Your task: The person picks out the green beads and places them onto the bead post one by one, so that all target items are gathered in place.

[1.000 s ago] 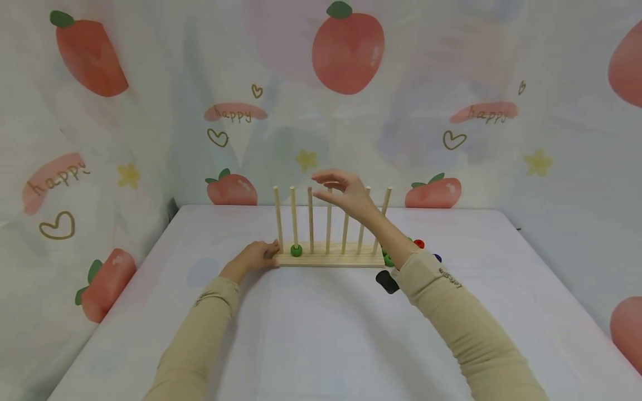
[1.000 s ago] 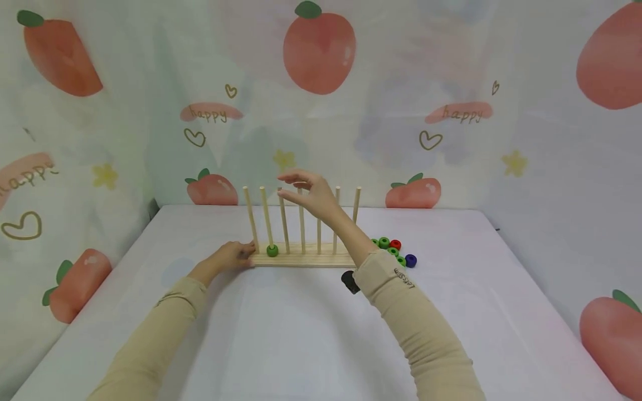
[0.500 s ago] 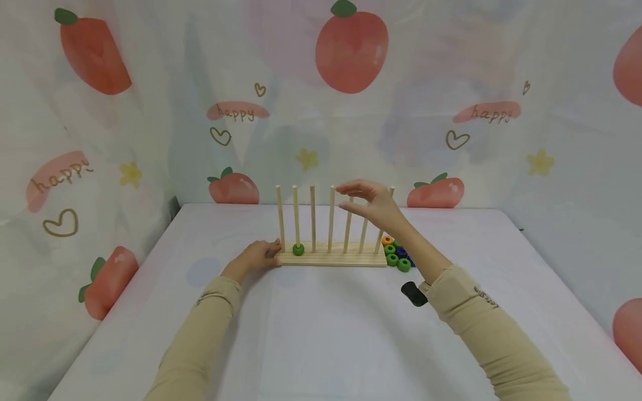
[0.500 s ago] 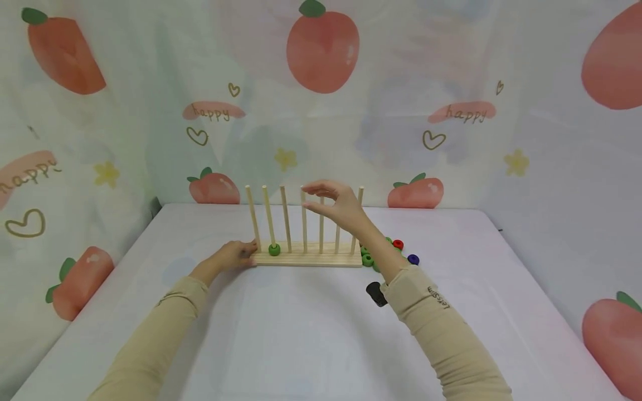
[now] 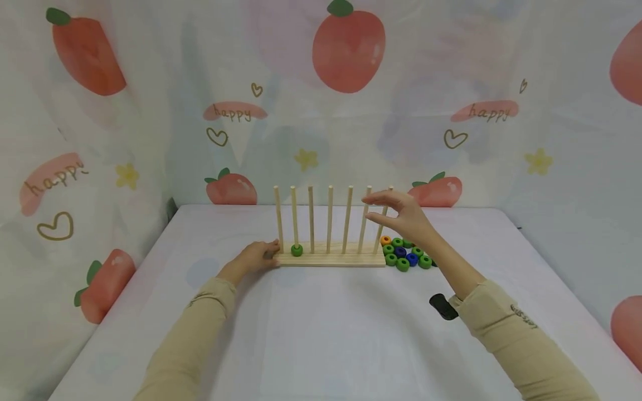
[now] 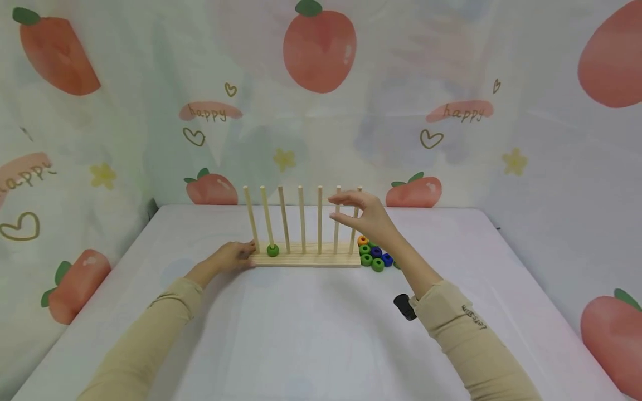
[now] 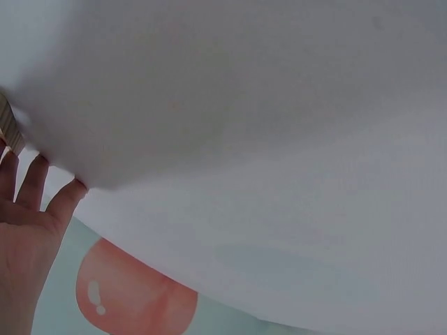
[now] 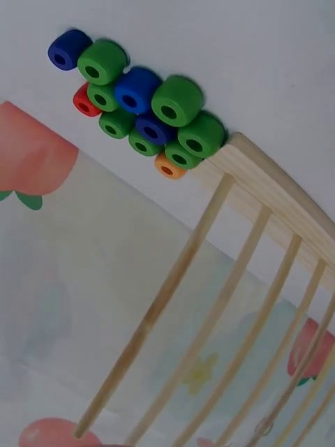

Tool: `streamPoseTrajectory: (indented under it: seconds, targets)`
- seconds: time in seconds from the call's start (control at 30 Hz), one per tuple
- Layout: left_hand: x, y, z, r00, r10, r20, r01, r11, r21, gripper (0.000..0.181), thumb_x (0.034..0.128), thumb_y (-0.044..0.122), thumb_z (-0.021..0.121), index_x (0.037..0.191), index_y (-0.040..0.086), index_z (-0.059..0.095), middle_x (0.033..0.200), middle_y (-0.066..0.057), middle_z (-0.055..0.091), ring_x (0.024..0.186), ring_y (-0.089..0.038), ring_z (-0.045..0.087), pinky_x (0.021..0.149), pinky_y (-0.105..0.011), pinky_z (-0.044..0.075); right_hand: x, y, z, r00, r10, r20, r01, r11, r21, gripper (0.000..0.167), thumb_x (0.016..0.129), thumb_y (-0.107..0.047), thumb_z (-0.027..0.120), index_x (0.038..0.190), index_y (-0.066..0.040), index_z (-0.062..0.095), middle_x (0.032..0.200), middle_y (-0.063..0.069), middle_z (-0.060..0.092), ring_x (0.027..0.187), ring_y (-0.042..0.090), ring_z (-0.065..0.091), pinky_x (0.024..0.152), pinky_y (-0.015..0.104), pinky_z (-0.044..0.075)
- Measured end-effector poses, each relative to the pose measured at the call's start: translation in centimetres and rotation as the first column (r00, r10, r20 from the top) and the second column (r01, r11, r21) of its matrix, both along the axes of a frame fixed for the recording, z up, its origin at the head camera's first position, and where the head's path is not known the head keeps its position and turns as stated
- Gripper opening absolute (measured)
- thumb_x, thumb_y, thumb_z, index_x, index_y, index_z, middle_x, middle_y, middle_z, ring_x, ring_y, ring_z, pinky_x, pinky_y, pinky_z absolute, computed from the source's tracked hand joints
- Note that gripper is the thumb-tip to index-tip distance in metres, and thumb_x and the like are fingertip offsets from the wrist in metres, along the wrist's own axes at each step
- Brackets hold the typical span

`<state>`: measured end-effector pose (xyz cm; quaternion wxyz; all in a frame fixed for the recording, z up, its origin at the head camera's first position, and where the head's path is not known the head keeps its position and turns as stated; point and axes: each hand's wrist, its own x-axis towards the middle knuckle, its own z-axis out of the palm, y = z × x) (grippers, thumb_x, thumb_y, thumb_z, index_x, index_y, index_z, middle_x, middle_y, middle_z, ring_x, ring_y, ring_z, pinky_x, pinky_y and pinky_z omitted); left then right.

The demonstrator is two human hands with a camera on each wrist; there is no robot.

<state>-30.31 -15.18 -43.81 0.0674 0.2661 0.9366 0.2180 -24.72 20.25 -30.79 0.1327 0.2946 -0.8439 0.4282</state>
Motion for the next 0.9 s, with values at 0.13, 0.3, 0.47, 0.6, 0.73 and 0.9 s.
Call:
streamPoseTrajectory:
  seconds: [0.13, 0.3, 0.47, 0.6, 0.73, 0.9]
  targets:
    - [-0.1, -0.2, 0.0, 1.000, -0.011, -0.011, 0.011, 1.000, 0.000, 0.051, 0.0862, 0.020, 0.068, 0.125, -0.010, 0.055, 0.141, -0.022, 0.044, 0.128, -0.042, 0.043, 0.107, -0.050, 0.036, 0.3, 1.4, -0.7, 0.999, -0.014, -0.029, 0.014, 1.000, -0.003, 0.029, 0.084, -0.002, 0.068, 0.113, 0.000, 0.064, 0.115, 0.017, 0.065, 0.105, -0.013, 0.052, 0.095, 0.005, 0.038]
    - [-0.2, -0.2, -0.3, 0.999, -0.027, -0.025, 0.027, 1.000, 0.009, 0.051, 0.0861, 0.019, 0.068, 0.125, -0.011, 0.054, 0.140, -0.024, 0.045, 0.129, -0.042, 0.043, 0.108, -0.050, 0.036, 0.3, 3.5, -1.7, 0.997, -0.071, -0.029, 0.072, 0.997, 0.007, 0.029, 0.084, -0.002, 0.068, 0.113, 0.001, 0.064, 0.112, 0.019, 0.067, 0.101, -0.018, 0.051, 0.092, 0.002, 0.038]
    - [0.0, -0.2, -0.3, 0.999, -0.033, -0.033, 0.033, 0.999, -0.016, 0.054, 0.0868, 0.022, 0.067, 0.128, -0.009, 0.053, 0.141, -0.024, 0.045, 0.129, -0.043, 0.043, 0.107, -0.051, 0.036, 0.3, 5.6, -2.7, 0.991, -0.131, -0.016, 0.131, 0.991, 0.005, 0.028, 0.084, -0.003, 0.068, 0.112, 0.003, 0.064, 0.111, 0.022, 0.066, 0.098, -0.020, 0.051, 0.089, 0.001, 0.039]
    - [0.3, -0.3, -0.3, 0.999, -0.034, -0.037, 0.032, 0.998, -0.047, 0.055, 0.0891, 0.025, 0.064, 0.131, -0.007, 0.051, 0.144, -0.022, 0.042, 0.130, -0.042, 0.042, 0.108, -0.051, 0.036, 0.3, 7.0, -3.8, 0.988, -0.151, -0.008, 0.151, 0.988, -0.002, 0.028, 0.084, -0.002, 0.068, 0.111, 0.004, 0.064, 0.110, 0.026, 0.064, 0.098, -0.020, 0.050, 0.088, 0.000, 0.039]
    - [0.5, -0.4, -0.6, 0.998, -0.046, -0.043, 0.042, 0.996, -0.076, 0.055, 0.0930, 0.026, 0.058, 0.136, -0.006, 0.046, 0.148, -0.020, 0.037, 0.132, -0.040, 0.040, 0.108, -0.050, 0.035, 0.5, 8.3, -4.8, 0.983, -0.183, 0.005, 0.183, 0.983, 0.012, 0.027, 0.085, -0.003, 0.068, 0.110, 0.006, 0.063, 0.110, 0.027, 0.064, 0.097, -0.020, 0.050, 0.087, -0.001, 0.039]
    - [0.7, -0.6, -0.9, 0.996, -0.064, -0.059, 0.058, 0.994, -0.094, 0.056, 0.0945, 0.027, 0.056, 0.138, -0.006, 0.042, 0.149, -0.019, 0.034, 0.132, -0.039, 0.040, 0.108, -0.050, 0.036, 1.0, 9.8, -6.0, 0.981, -0.195, 0.019, 0.195, 0.980, 0.029, 0.026, 0.085, -0.002, 0.067, 0.110, 0.005, 0.064, 0.108, 0.028, 0.064, 0.095, -0.020, 0.052, 0.086, -0.001, 0.040]
